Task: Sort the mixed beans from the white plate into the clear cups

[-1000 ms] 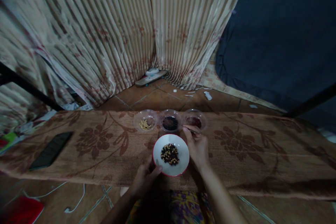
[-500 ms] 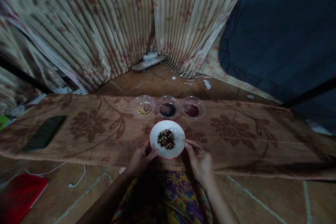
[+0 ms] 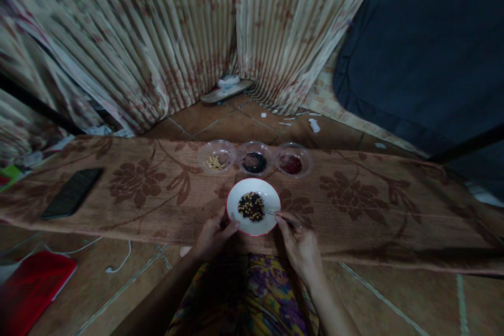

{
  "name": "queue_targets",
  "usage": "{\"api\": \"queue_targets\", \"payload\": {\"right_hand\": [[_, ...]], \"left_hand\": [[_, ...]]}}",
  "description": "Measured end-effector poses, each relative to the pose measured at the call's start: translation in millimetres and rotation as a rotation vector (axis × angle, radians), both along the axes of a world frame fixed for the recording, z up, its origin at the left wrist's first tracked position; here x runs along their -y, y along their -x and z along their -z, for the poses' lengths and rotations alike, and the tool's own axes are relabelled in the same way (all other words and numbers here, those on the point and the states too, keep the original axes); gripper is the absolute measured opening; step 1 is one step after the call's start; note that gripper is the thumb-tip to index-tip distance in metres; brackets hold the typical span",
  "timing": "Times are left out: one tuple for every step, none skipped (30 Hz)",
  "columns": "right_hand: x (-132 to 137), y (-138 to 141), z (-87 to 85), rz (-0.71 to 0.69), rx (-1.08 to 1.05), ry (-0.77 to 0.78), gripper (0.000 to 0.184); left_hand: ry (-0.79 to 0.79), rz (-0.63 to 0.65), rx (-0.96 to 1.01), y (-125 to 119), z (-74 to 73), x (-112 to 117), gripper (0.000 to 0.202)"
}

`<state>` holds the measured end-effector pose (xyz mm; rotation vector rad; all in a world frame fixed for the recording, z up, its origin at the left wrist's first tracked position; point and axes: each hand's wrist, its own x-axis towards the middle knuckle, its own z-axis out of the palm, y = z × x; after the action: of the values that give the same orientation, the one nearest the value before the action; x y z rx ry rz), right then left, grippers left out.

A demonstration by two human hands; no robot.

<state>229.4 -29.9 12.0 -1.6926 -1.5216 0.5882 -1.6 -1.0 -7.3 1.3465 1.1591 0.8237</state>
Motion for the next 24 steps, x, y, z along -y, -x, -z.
{"api": "queue_targets", "payload": {"right_hand": [[0.6, 0.0, -0.9, -0.003, -0.004, 0.003, 0.035], [1.2, -0.1, -1.9, -0.006, -0.006, 0.008, 0.035], [1.9, -0.3, -2.7, -0.011, -0.006, 0.014, 0.035], [2.6, -0.5, -3.4, -0.016, -0.005, 0.019, 0.035], [3.3, -0.6, -3.8, -0.021, -0.002, 0.023, 0.036], [4.0, -0.6, -3.9, -0.026, 0.001, 0.027, 0.036], [4.7, -0.6, -3.7, -0.029, 0.004, 0.032, 0.036], [5.2, -0.5, -3.3, -0.03, 0.006, 0.038, 0.036], [5.5, -0.4, -2.7, -0.032, 0.005, 0.043, 0.036], [5.7, -0.1, -2.0, -0.034, 0.002, 0.045, 0.035], [5.7, 0.2, -1.4, -0.038, -0.001, 0.044, 0.035], [5.5, 0.5, -1.0, -0.042, -0.006, 0.04, 0.035], [5.2, 0.8, -0.8, -0.045, -0.011, 0.032, 0.034], [4.9, 1.0, -0.8, -0.049, -0.014, 0.027, 0.034], [4.6, 1.2, -1.1, -0.053, -0.015, 0.025, 0.034], [4.3, 1.3, -1.5, -0.055, -0.013, 0.025, 0.035], [4.2, 1.4, -2.0, -0.059, -0.009, 0.028, 0.035], [4.3, 1.3, -2.5, -0.061, -0.007, 0.028, 0.035], [4.4, 1.3, -3.1, -0.062, -0.005, 0.027, 0.035], [4.5, 1.2, -3.6, -0.061, -0.005, 0.025, 0.035], [4.7, 1.1, -4.0, -0.06, -0.005, 0.021, 0.034], [4.8, 1.0, -4.4, -0.062, -0.006, 0.016, 0.034], [4.8, 1.0, -4.9, -0.065, -0.005, 0.011, 0.033], [4.6, 1.1, -5.3, -0.071, -0.004, 0.004, 0.033]], "left_hand": [[0.002, 0.003, -0.005, 0.3, 0.0, -0.1, 0.056], [0.004, 0.006, -0.012, 0.6, 0.0, -0.3, 0.056], [0.006, 0.006, -0.019, 0.8, 0.0, -0.4, 0.056], [0.008, 0.006, -0.025, 1.1, 0.2, -0.5, 0.056], [0.009, 0.005, -0.029, 1.3, 0.6, -0.6, 0.056], [0.008, 0.005, -0.03, 1.5, 1.2, -0.6, 0.056], [0.006, 0.005, -0.028, 1.6, 2.0, -0.6, 0.056], [0.006, 0.011, -0.027, 1.7, 2.9, -0.6, 0.057], [0.006, 0.017, -0.026, 1.8, 3.9, -0.5, 0.057], [0.003, 0.018, -0.028, 1.8, 4.9, -0.5, 0.057], [-0.002, 0.014, -0.035, 1.8, 5.7, -0.3, 0.056], [-0.008, 0.008, -0.045, 1.7, 6.2, -0.2, 0.056], [-0.013, 0.001, -0.056, 1.6, 6.4, -0.1, 0.056], [-0.019, -0.004, -0.063, 1.5, 6.3, 0.1, 0.055], [-0.024, -0.005, -0.066, 1.4, 5.8, 0.3, 0.055], [-0.024, -0.002, -0.064, 1.2, 5.1, 0.4, 0.055], [-0.022, 0.0, -0.06, 1.1, 4.2, 0.4, 0.056], [-0.017, -0.003, -0.053, 1.0, 3.3, 0.4, 0.057], [-0.011, -0.004, -0.045, 1.0, 2.3, 0.3, 0.058], [-0.004, -0.002, -0.036, 1.1, 1.4, 0.1, 0.058], [0.0, 0.001, -0.028, 1.2, 0.6, -0.2, 0.058], [0.0, 0.005, -0.021, 1.4, 0.1, -0.4, 0.057], [-0.002, 0.011, -0.015, 1.5, -0.3, -0.6, 0.057], [-0.003, 0.016, -0.009, 1.5, -0.4, -0.7, 0.056]]}}
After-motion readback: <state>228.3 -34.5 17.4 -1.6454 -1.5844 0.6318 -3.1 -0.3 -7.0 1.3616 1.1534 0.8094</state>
